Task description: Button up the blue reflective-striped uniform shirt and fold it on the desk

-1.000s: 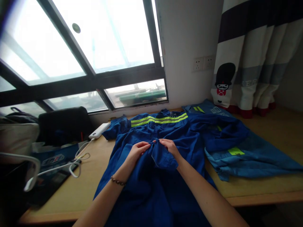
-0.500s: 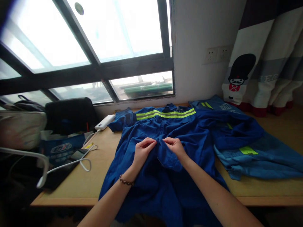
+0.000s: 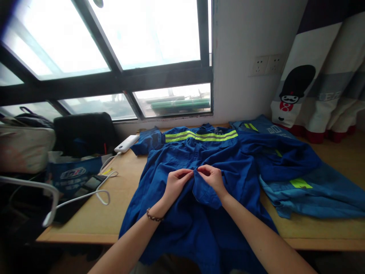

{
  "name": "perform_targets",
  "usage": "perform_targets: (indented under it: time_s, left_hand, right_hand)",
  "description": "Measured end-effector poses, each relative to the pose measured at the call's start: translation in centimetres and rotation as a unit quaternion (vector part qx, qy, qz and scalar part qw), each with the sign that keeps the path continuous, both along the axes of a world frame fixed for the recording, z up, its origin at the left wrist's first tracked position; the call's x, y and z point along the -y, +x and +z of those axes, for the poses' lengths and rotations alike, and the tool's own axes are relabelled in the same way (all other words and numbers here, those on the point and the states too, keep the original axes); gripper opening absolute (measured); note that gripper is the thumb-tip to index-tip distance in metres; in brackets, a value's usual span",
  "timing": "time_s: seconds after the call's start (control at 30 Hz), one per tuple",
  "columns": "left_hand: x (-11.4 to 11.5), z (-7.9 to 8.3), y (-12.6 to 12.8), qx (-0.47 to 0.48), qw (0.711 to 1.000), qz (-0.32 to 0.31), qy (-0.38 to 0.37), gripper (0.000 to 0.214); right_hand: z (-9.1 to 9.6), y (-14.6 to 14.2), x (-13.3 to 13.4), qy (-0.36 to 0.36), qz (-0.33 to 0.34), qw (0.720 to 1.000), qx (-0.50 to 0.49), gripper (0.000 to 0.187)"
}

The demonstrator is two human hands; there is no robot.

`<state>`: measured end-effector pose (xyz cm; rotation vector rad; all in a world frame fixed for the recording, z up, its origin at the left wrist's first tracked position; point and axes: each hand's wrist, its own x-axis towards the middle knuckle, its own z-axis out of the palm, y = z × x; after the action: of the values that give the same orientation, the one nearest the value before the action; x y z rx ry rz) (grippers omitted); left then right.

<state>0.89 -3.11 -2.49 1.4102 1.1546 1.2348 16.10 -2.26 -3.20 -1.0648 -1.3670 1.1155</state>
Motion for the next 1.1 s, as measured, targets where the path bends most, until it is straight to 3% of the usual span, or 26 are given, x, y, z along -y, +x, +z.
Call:
perform_targets:
  time_s: [0.17,0.27,0.37,0.67,0.87,1.0,1.1]
  left_hand:
    - [0.1,0.2,0.3,0.002,1.000,-0.023,-0.013,0.022]
    - [-0.1,0.0,0.3,-0.004,1.000,-0.014,-0.011,0.021]
    - [-0.6,-0.6,0.2,0.026,0.999,-0.012,-0.041,0.022]
    - [-1.5,-2.1,0.3,0.214,0.971,-0.029,-0.108,0.030]
    - [-1.1,-1.3,0.4,0.149,0.984,-0.096,-0.014,0.029]
    - [-0.7,-1.1,0.6,0.117,0.988,-0.100,0.006,0.027]
    - [-0.6,-1.1,0.8,0.106,0.989,-0.105,0.004,0.027]
  right_hand:
    - [0.1,-0.3,0.5,0.112,-0.028,0.984,0.136,0.010]
    - [0.4,-0.6,0.8,0.139,-0.040,0.974,0.173,0.007]
    - [0.4,-0.7,0.8,0.121,-0.048,0.978,0.166,0.010]
    - [-1.2,-0.9,-0.3,-0.012,0.010,1.000,0.004,0.028]
    - [-1.5,-0.9,-0.2,-0.036,0.018,0.999,0.004,0.028]
    - [-1.9,-0.8,-0.2,0.003,0.000,0.996,0.084,0.027]
    - [-2.0,-0.8,-0.3,-0.015,0.026,0.996,0.088,0.029]
